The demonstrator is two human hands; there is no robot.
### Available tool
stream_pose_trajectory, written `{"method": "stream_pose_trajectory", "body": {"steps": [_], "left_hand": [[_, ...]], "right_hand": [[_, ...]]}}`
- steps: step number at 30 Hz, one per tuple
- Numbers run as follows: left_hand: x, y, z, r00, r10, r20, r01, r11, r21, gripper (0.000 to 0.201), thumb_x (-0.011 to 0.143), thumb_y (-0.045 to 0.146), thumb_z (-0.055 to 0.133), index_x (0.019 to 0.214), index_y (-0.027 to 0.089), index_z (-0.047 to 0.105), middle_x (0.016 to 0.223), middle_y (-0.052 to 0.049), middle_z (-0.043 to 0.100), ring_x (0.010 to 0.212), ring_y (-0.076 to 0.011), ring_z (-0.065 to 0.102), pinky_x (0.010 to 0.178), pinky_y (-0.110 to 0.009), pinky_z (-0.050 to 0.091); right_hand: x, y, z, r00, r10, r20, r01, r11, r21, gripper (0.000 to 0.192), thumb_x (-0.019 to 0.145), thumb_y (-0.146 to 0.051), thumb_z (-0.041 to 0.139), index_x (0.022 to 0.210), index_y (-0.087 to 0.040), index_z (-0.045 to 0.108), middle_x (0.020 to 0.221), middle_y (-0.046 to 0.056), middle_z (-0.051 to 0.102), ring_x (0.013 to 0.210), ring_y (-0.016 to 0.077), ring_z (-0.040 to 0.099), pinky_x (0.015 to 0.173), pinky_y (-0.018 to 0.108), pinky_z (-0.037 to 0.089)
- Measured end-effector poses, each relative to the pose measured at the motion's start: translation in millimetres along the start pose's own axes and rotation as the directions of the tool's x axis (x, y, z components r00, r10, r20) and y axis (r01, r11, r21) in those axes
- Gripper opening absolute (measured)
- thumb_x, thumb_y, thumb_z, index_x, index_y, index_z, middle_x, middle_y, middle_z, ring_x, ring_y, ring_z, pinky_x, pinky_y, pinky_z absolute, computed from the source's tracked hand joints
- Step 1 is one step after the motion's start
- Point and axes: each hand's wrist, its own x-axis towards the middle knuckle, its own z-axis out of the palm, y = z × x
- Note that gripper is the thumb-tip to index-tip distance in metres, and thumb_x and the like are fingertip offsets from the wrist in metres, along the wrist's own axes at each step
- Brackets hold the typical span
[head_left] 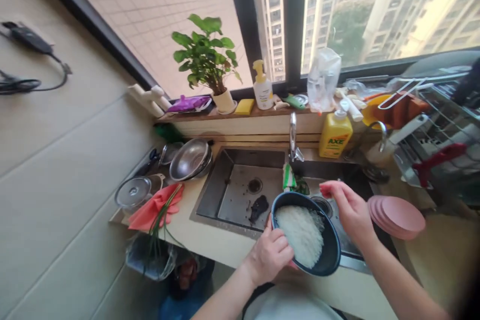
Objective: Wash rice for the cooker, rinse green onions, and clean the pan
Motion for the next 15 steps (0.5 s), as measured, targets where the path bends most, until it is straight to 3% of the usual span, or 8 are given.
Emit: {"method": "stream_pose_trajectory", "body": {"steps": [2,4,6,11,13,14,15], "left_hand": [[-14,-5,3.9,1.0,0.006,-0.019,-0.007,1.0,-0.013,0.029,0.093,0.033,0.048,0.069,0.018,0.052,0.067,0.003,0.051,0.076,-0.014,0.049,0.109,-0.05,0.03],[-28,-11,7.1,0.999,0.009,-0.034,-0.01,0.999,-0.04,0.032,0.092,0.041,0.049,0.069,0.018,0.053,0.067,0.003,0.053,0.076,-0.0143,0.05,0.108,-0.049,0.033],[-42,-17,9.4,0.998,0.007,-0.061,-0.012,0.996,-0.092,0.035,0.09,0.046,0.05,0.07,0.018,0.054,0.068,0.002,0.055,0.076,-0.0147,0.051,0.106,-0.048,0.036],[-74,-33,10.4,0.996,0.062,-0.069,-0.077,0.966,-0.249,0.026,0.089,0.039,0.053,0.073,0.018,0.056,0.072,0.0,0.06,0.077,-0.0175,0.057,0.096,-0.046,0.045],[-85,-48,16.4,0.988,0.139,-0.069,-0.152,0.957,-0.248,0.015,0.089,0.03,0.054,0.08,0.02,0.061,0.077,-0.001,0.063,0.08,-0.0189,0.06,0.09,-0.042,0.049],[-89,-57,22.3,0.979,0.177,-0.101,-0.195,0.957,-0.214,0.012,0.088,0.029,0.055,0.084,0.021,0.063,0.08,-0.002,0.065,0.082,-0.0204,0.061,0.087,-0.042,0.05],[-91,-67,29.8,0.967,0.214,-0.142,-0.237,0.955,-0.179,0.011,0.087,0.029,0.056,0.087,0.021,0.064,0.082,-0.003,0.067,0.083,-0.0216,0.063,0.085,-0.042,0.05]], "right_hand": [[-29,2,19,0.967,-0.161,0.197,0.203,0.955,-0.218,0.022,0.083,-0.038,0.057,0.087,-0.022,0.072,0.092,0.009,0.068,0.091,0.0223,0.061,0.087,0.039,0.049],[-52,9,36,0.879,-0.142,0.456,0.317,0.888,-0.334,0.014,0.076,-0.033,0.064,0.079,-0.024,0.074,0.093,0.011,0.07,0.099,0.0289,0.059,0.091,0.046,0.047],[-64,5,46,0.822,-0.074,0.565,0.355,0.843,-0.405,0.011,0.075,-0.029,0.065,0.079,-0.024,0.075,0.096,0.012,0.07,0.101,0.031,0.059,0.09,0.047,0.046],[-90,-48,76,0.935,-0.116,0.336,0.285,0.809,-0.514,0.025,0.092,-0.028,0.046,0.094,-0.024,0.071,0.093,0.007,0.071,0.087,0.0196,0.063,0.081,0.033,0.049],[-101,-54,97,0.952,-0.114,0.285,0.27,0.756,-0.596,0.028,0.093,-0.023,0.042,0.094,-0.02,0.07,0.094,0.008,0.071,0.089,0.0183,0.063,0.082,0.031,0.048],[-104,-52,107,0.94,-0.032,0.34,0.267,0.689,-0.674,0.023,0.089,-0.021,0.048,0.087,-0.019,0.07,0.088,0.008,0.072,0.085,0.0191,0.064,0.079,0.031,0.049],[-106,-48,115,0.951,0.009,0.31,0.228,0.656,-0.72,0.014,0.084,-0.022,0.057,0.08,-0.019,0.07,0.079,0.007,0.071,0.081,0.02,0.065,0.077,0.031,0.049]]}}
